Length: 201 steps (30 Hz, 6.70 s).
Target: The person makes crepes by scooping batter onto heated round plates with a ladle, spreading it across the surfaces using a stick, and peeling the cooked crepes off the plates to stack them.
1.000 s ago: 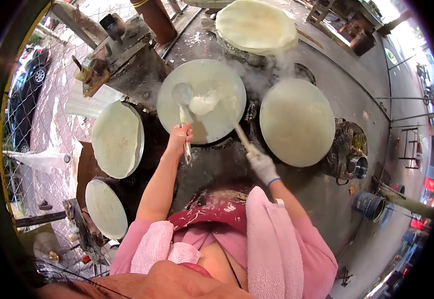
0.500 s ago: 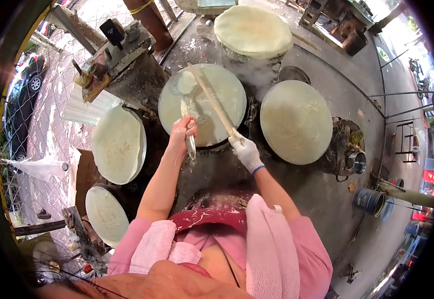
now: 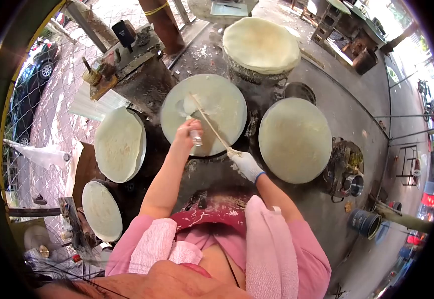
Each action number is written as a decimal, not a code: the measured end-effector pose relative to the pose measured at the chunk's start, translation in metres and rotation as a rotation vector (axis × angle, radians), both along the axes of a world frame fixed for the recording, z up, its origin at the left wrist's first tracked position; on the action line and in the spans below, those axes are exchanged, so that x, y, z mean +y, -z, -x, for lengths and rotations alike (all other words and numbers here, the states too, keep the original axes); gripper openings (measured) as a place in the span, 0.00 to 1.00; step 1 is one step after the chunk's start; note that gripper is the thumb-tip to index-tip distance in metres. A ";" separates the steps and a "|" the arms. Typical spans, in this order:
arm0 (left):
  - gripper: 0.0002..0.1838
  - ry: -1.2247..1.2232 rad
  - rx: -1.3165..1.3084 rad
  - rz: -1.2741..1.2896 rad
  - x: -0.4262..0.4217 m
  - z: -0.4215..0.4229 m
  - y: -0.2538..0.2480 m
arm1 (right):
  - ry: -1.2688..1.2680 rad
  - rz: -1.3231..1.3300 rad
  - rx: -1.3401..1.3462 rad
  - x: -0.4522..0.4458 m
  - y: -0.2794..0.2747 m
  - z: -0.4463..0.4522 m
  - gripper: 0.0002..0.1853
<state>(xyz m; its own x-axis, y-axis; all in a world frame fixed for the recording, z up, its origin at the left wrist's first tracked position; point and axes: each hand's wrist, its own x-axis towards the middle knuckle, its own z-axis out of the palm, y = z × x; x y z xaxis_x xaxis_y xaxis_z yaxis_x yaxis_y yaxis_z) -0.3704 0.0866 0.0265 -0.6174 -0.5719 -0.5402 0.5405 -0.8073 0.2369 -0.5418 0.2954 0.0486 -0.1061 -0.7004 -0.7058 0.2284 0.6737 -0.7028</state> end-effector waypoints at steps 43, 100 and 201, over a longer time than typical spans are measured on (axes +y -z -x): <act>0.16 -1.068 -0.300 0.146 0.308 -0.605 -0.150 | 0.027 0.817 0.731 -0.260 -0.049 -0.448 0.34; 0.16 -1.516 -0.484 0.100 0.499 -0.497 -0.143 | -1.237 0.795 0.499 -0.062 0.004 -0.437 0.38; 0.20 -0.174 -1.689 -0.871 1.191 -0.195 0.166 | -1.861 0.573 0.448 0.447 0.045 -0.263 0.33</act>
<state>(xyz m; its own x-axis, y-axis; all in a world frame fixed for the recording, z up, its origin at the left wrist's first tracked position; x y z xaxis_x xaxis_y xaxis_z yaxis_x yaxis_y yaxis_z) -0.1752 1.2777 -0.1393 0.8111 0.1626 -0.5619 0.2899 -0.9460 0.1448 -0.2791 0.7426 0.0038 0.8119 -0.2322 -0.5356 -0.5779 -0.4496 -0.6811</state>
